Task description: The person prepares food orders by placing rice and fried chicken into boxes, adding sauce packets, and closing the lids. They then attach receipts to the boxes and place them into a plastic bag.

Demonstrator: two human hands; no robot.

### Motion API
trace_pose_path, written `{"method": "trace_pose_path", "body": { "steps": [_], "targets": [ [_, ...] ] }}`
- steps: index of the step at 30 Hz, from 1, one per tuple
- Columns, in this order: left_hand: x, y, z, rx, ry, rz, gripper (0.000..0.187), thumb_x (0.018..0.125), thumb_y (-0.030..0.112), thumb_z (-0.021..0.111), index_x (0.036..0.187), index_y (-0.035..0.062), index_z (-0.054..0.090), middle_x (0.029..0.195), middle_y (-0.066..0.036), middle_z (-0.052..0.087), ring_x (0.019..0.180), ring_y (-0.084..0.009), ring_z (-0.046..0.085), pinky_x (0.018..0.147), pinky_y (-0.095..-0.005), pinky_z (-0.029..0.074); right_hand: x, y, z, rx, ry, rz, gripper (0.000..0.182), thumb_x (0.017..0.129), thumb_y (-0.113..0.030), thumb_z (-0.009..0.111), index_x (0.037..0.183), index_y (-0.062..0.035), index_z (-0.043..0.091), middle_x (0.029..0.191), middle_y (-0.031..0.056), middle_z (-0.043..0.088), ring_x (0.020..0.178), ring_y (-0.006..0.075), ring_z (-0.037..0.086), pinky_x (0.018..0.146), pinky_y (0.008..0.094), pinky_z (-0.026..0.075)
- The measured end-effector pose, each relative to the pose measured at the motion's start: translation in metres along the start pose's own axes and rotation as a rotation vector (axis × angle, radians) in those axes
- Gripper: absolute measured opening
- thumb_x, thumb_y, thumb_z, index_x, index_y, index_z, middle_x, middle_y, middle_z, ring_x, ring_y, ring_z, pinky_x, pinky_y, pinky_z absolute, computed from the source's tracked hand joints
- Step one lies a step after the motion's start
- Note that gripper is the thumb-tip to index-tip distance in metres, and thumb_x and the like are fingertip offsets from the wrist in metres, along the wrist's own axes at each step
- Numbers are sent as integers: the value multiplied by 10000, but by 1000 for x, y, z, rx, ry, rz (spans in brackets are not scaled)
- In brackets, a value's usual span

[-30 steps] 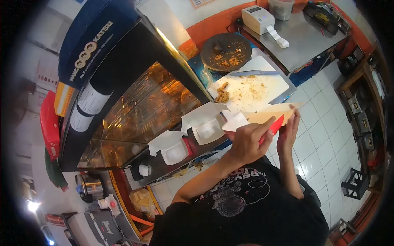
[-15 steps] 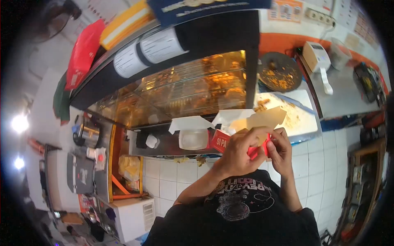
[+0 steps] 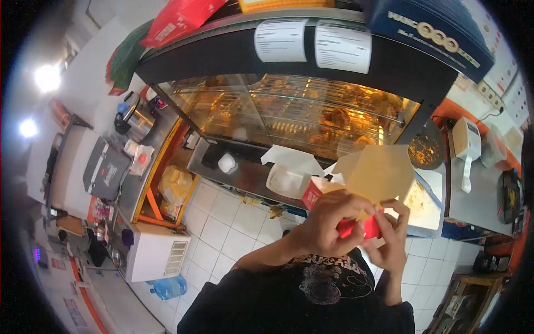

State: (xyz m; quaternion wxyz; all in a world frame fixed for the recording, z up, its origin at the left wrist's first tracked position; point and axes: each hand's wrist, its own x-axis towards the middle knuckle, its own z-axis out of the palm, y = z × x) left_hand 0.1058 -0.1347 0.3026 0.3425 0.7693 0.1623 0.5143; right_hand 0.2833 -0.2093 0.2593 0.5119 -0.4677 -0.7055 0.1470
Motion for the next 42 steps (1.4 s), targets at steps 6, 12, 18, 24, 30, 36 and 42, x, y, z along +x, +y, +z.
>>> {"method": "trace_pose_path", "body": {
  "steps": [6,12,18,24,30,36,42],
  "targets": [
    [-14,4,-46,31,-124,-407,138,842,13,579,971,-22,615,912,-108,643,744,-197,635,691,-289,488,12,-5,32,-297,-226,-128,670,741,-405,789,1292,-93,571,1120,147,562,829,269,643,612,353,534],
    [-87,-63,-166,-141,-179,-674,222,949,129,616,1131,2,619,961,-76,677,912,-84,610,717,-251,501,34,-1,49,-72,-274,312,541,924,-370,604,1287,23,525,1133,209,519,843,325,634,696,383,527],
    [-122,-67,-187,-671,-43,-608,373,955,80,605,1312,23,514,1179,-37,615,1073,-91,558,878,-261,461,45,20,124,77,-104,316,433,1026,-302,393,1291,32,471,1234,224,532,1117,351,548,960,403,408],
    [-180,-117,-208,-1132,85,-581,413,943,65,595,1343,31,495,1277,-81,584,1177,-190,552,1000,-376,429,59,25,192,144,-176,560,488,1044,-355,389,1280,55,507,1112,217,643,1055,266,622,915,348,463],
    [-180,-127,-253,-957,614,-756,300,976,191,574,1224,21,565,1166,-97,639,1081,-203,616,915,-361,507,65,-11,268,196,-197,376,476,933,-157,611,1355,-15,442,1316,231,506,1201,336,525,1033,421,405],
    [-165,-134,-269,-909,618,-805,227,997,220,553,1104,28,608,1035,-76,662,875,-175,657,746,-330,537,61,-37,320,67,-217,-153,628,778,-126,785,1327,-65,488,1372,214,458,1278,400,456,1041,472,407],
    [-143,-125,-269,-613,620,-758,182,998,245,558,982,75,622,852,-3,657,729,-62,608,622,-209,479,71,-48,331,-73,-48,-265,643,786,-144,770,1347,-8,485,1393,263,445,1271,411,477,1021,461,435]
  ]
}}
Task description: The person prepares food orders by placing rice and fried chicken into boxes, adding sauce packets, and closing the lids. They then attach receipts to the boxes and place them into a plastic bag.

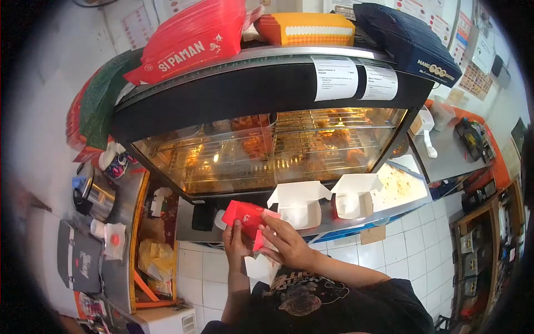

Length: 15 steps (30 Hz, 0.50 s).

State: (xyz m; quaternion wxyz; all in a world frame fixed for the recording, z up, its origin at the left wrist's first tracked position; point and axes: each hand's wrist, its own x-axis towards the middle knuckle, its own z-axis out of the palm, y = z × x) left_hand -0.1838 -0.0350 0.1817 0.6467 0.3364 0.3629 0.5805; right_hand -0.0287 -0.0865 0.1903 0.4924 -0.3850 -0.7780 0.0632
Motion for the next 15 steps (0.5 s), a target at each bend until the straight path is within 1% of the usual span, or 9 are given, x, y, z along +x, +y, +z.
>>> {"method": "trace_pose_path", "body": {
  "steps": [2,3,5,7,8,11,12,14,15],
  "targets": [
    [1,1,3,10,1,11,186,1002,250,549,970,82,619,830,9,648,707,-40,591,598,-189,460,7,-5,-1,-5,-34,37,632,819,-143,728,1364,35,461,1425,279,406,1301,424,441,1031,474,427],
    [1,0,2,23,58,44,193,1006,258,541,965,85,617,819,16,635,681,-28,561,578,-182,434,10,-5,-1,-8,-28,40,632,819,-143,728,1364,35,461,1425,279,406,1301,424,441,1031,474,427],
    [0,-1,4,37,107,77,201,1010,265,533,960,88,616,807,23,622,656,-16,532,557,-175,409,15,-2,-4,30,-145,7,594,845,-126,688,1362,57,462,1419,275,408,1311,434,418,1043,479,417],
    [-3,0,9,56,221,112,223,1019,275,515,928,93,606,776,42,585,599,-7,453,513,-173,344,15,5,-3,12,-171,10,598,845,-131,686,1367,53,460,1421,269,407,1314,429,419,1051,478,412],
    [-3,0,11,63,198,144,264,1029,288,492,897,83,593,753,48,553,578,-11,409,505,-176,307,15,8,-2,-3,-204,11,602,845,-137,683,1372,49,459,1423,262,406,1316,424,420,1058,478,407],
    [-5,-7,3,89,143,148,298,1036,296,474,872,69,576,711,49,515,586,-8,414,525,-180,322,16,9,10,-19,-105,54,543,838,-117,684,1332,34,516,1381,249,453,1303,421,433,1058,463,410],
    [-7,-6,-2,205,131,122,307,1039,289,468,864,58,568,667,50,482,586,-12,410,522,-195,326,17,10,14,-19,-103,53,543,838,-117,684,1332,34,516,1381,249,453,1303,421,433,1058,463,410],
    [-8,-9,8,140,139,135,310,1039,285,468,849,60,566,646,54,466,574,-17,405,515,-203,336,18,13,21,-22,-41,112,458,814,-47,691,1263,-13,601,1340,237,470,1288,409,448,1039,456,426],
    [-9,-9,11,75,151,145,315,1040,281,467,834,63,564,625,58,450,561,-23,399,508,-210,346,17,17,26,-17,-42,112,458,814,-47,691,1263,-13,601,1340,237,470,1288,409,448,1039,456,426]
  ]
}}
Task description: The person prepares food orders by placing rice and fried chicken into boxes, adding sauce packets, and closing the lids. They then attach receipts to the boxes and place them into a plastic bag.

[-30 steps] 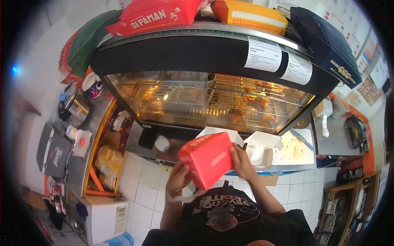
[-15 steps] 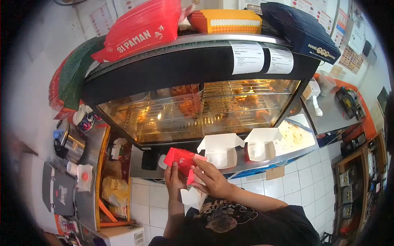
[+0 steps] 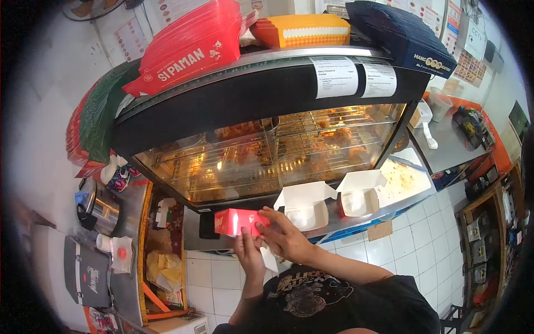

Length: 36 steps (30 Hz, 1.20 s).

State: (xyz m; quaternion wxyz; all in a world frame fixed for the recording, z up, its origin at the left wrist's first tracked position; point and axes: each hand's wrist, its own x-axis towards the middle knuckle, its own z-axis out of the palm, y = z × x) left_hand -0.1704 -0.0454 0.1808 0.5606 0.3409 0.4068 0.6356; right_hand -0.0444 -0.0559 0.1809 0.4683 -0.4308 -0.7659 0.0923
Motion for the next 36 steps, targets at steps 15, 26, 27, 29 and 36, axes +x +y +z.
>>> {"method": "trace_pose_path", "body": {
  "steps": [15,26,27,29,36],
  "targets": [
    [37,-9,-110,1551,-957,552,196,799,34,598,936,105,719,1101,-46,668,1150,-222,566,1075,-425,389,-45,56,31,991,239,1328,987,924,-273,657,1521,-120,-114,1244,210,533,915,292,648,815,422,544],
    [107,-99,-151,979,-91,444,423,775,49,689,1175,22,553,1131,-180,536,1064,-343,556,889,-416,477,-90,79,7,1094,389,1255,465,925,-98,608,1342,-140,406,1224,119,576,1068,256,631,853,419,555],
    [121,-118,-159,1190,-50,416,531,787,98,713,1269,31,500,1240,-204,489,1121,-369,539,934,-452,458,-93,79,10,1102,384,1306,467,918,-82,612,1336,-131,410,1203,104,587,1069,245,627,865,412,550],
    [139,-134,-162,1390,-10,375,643,800,146,737,1363,41,447,1348,-227,441,1178,-396,522,980,-489,438,-105,81,17,1149,350,1391,458,905,-48,617,1318,-104,426,1175,78,597,1064,235,617,905,402,535],
    [175,-257,-242,1158,-297,-112,762,839,394,639,1452,28,372,1509,-279,296,1380,-395,324,1132,-404,296,-80,81,64,1395,124,1542,415,946,-84,568,1325,-11,414,1195,175,578,1095,303,614,923,357,550]
  ]
}}
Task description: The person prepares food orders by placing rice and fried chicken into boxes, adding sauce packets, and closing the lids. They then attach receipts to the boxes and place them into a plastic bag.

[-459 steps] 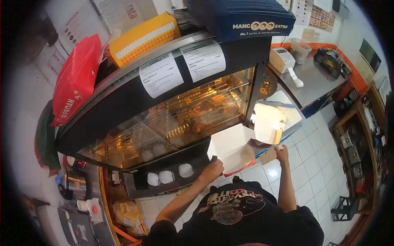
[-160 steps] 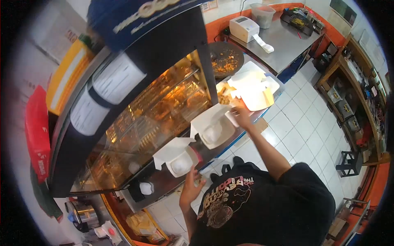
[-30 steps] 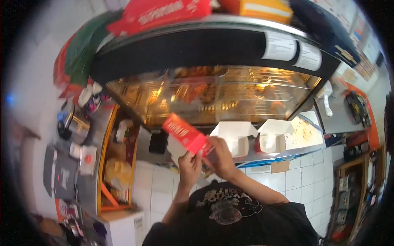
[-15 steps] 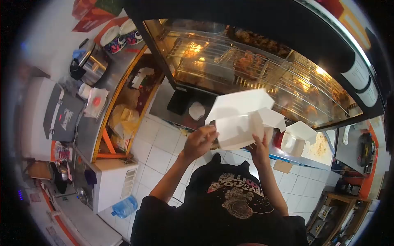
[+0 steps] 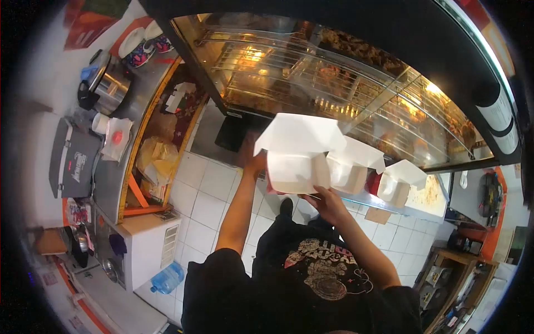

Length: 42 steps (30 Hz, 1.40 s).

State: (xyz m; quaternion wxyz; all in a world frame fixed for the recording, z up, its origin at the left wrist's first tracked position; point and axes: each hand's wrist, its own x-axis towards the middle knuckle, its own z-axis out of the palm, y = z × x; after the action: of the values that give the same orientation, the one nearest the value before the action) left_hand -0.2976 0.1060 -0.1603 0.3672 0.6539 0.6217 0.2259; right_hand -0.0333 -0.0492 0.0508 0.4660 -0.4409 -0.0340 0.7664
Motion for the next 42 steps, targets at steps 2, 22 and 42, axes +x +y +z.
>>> {"method": "trace_pose_path", "body": {
  "steps": [2,22,42],
  "targets": [
    [-47,106,-65,-609,-16,-279,675,827,324,668,1376,-2,448,1383,-298,467,1280,-362,475,1058,-362,376,23,6,4,-66,-73,112,426,959,-102,552,1330,34,393,1215,204,557,1092,317,616,944,338,551],
    [-60,192,-23,360,-12,-122,619,741,218,772,1278,80,496,1185,-277,520,1171,-423,492,986,-504,431,84,46,-51,-56,-77,102,327,975,-127,511,1238,63,464,1134,220,623,961,323,676,819,373,581],
    [-43,96,2,602,420,117,973,725,368,818,1425,-69,304,1388,-273,429,1294,-438,398,1070,-523,340,-151,-263,-333,-148,425,-657,279,890,-117,606,1134,14,574,882,108,646,688,144,625,655,275,524]
  ]
}}
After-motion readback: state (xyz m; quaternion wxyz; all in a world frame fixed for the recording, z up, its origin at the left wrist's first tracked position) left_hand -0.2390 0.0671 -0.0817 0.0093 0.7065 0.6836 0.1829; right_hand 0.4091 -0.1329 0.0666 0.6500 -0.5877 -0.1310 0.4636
